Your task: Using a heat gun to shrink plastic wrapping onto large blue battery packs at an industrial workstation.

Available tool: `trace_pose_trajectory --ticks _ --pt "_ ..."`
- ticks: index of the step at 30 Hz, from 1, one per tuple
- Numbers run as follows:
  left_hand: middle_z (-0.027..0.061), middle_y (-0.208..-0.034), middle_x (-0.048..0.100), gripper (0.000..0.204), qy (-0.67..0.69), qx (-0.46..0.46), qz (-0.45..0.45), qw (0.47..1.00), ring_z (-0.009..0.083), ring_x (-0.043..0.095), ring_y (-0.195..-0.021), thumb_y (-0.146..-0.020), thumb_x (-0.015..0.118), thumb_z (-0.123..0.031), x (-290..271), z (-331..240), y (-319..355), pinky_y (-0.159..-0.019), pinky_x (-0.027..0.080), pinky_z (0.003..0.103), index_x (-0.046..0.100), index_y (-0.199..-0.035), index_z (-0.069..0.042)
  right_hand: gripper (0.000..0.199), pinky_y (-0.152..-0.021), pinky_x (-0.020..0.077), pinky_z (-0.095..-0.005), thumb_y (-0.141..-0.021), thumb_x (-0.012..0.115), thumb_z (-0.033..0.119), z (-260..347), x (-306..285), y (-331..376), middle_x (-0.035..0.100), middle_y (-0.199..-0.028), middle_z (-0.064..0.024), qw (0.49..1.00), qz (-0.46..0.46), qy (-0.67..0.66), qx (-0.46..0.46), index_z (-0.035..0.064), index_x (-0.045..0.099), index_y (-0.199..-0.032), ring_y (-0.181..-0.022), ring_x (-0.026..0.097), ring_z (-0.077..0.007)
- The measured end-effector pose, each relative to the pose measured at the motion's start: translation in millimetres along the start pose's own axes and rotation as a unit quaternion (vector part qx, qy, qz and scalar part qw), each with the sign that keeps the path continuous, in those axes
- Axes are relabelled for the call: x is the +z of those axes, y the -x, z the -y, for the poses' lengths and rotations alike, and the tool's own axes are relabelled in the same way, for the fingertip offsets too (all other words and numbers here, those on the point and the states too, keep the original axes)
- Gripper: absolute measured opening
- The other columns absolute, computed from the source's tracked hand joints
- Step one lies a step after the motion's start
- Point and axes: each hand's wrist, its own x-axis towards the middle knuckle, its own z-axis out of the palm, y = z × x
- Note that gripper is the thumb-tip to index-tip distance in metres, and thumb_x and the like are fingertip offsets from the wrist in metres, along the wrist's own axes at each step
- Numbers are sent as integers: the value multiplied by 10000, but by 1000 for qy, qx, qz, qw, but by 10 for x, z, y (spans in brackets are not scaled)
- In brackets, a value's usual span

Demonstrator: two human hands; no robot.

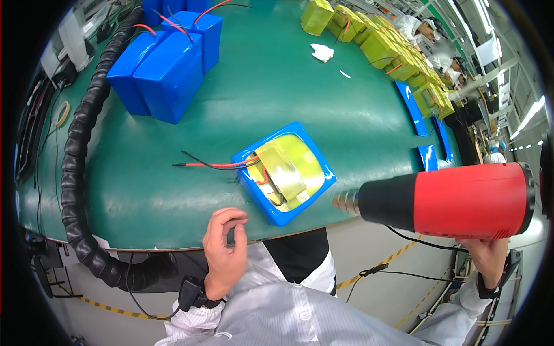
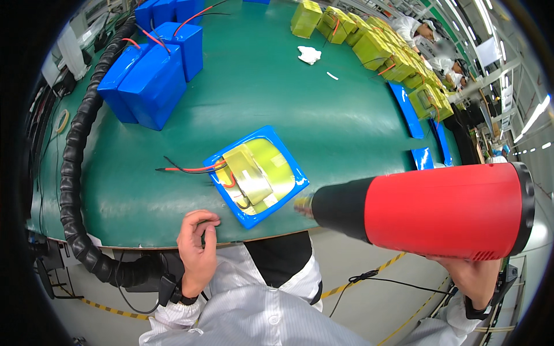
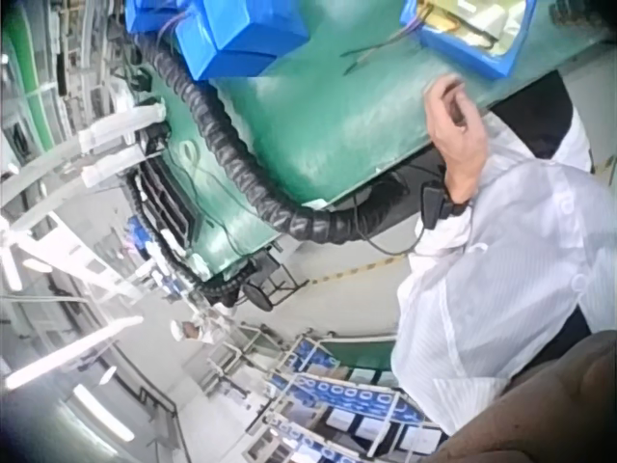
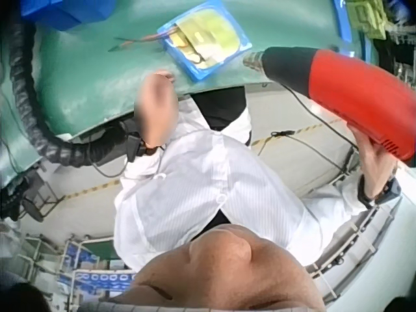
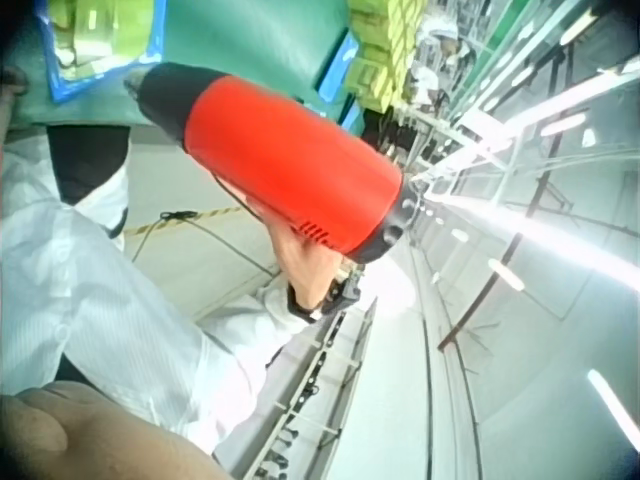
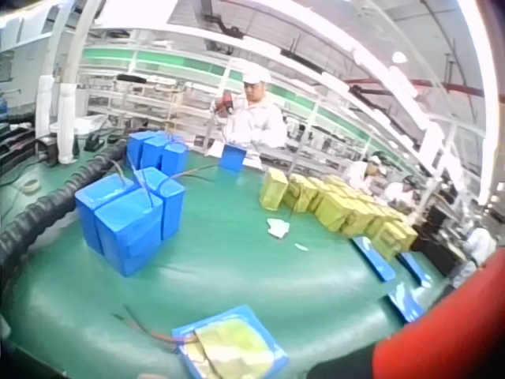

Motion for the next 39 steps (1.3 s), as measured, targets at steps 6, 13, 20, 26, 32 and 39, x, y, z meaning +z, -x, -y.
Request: trace_pose_trajectory --ticks 6,13,20,26,32,39 --pt "141 -1168 534 265 -5 6 11 1000 197 612 -1013 -905 502 145 33 -9 -2 -923 531 319 538 -1152 56 297 -699 578 -314 -727 824 -22 -25 129 -46 743 -870 -97 999 -20 37 3 -38 707 -1000 -783 723 -187" --pt "159 -1148 531 295 -14 17 -18 1000 209 620 -974 -859 530 158 51 -18 -7 -890 538 310 542 -1135 56 302 -725 567 -310 -723 824 -31 -94 194 -43 739 -905 -99 999 -41 18 -25 -28 704 -1000 -836 716 -184" --pt "154 -1178 517 309 63 -36 -11 997 215 609 -1042 -893 532 135 125 -19 12 -944 532 348 500 -1190 56 270 -655 543 -312 -794 778 11 -387 176 -20 703 -890 -107 991 -66 -111 45 -40 651 -1026 -736 676 -190" --pt "129 -1140 584 399 37 -96 55 993 174 606 -1081 -917 584 113 315 -72 24 -914 555 327 437 -1281 45 337 -727 570 -314 -726 795 -53 -541 159 93 713 -896 -98 971 -131 -190 61 -50 665 -1037 -811 695 -195" --pt "149 -1135 595 444 233 -211 117 942 200 616 -1090 -924 616 84 378 -31 -160 -961 530 337 393 -1305 33 324 -741 572 -322 -727 808 -55 -414 -93 5 730 -966 -117 977 -12 -140 159 -41 683 -1025 -829 704 -211" --pt "187 -1314 588 575 -138 25 74 987 263 598 -1219 -864 697 15 161 65 -715 -1036 493 376 462 -1389 19 369 -719 570 -329 -677 853 -40 -228 55 86 738 -961 -102 990 -60 -101 77 -29 709 -1016 -823 712 -191"
